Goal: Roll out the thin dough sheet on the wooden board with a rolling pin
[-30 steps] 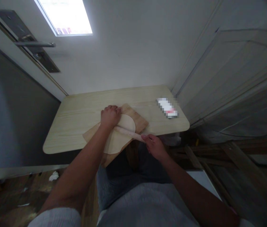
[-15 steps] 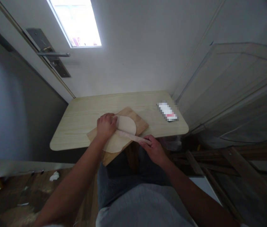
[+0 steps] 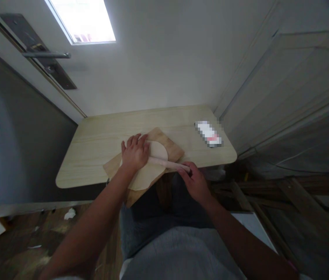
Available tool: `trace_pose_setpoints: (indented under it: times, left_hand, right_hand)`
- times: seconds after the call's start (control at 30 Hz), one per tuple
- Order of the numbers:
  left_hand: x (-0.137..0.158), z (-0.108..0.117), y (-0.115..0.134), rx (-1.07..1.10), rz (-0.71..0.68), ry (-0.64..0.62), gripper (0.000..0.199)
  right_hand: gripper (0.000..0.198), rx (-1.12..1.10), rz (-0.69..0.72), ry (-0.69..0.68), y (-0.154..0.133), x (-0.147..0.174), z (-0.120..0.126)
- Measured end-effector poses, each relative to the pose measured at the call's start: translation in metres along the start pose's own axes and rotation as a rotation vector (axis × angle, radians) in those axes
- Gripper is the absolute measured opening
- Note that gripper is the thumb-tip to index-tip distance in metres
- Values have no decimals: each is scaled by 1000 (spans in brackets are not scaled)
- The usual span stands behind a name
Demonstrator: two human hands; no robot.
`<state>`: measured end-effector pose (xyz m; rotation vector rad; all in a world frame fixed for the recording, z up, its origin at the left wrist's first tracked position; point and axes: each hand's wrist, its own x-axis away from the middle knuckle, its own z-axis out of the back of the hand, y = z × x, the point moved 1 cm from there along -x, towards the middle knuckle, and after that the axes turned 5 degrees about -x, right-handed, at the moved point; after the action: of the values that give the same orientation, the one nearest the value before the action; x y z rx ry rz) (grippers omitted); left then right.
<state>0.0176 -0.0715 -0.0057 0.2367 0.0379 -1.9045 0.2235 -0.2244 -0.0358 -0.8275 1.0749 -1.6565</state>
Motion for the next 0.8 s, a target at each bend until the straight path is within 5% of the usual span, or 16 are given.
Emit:
trace_pose_setpoints:
  times: [0.8]
  left_hand:
    - [-39, -7, 9, 48, -36, -39, 54]
  right_hand:
    - [51, -81, -181, -91, 4, -33, 9]
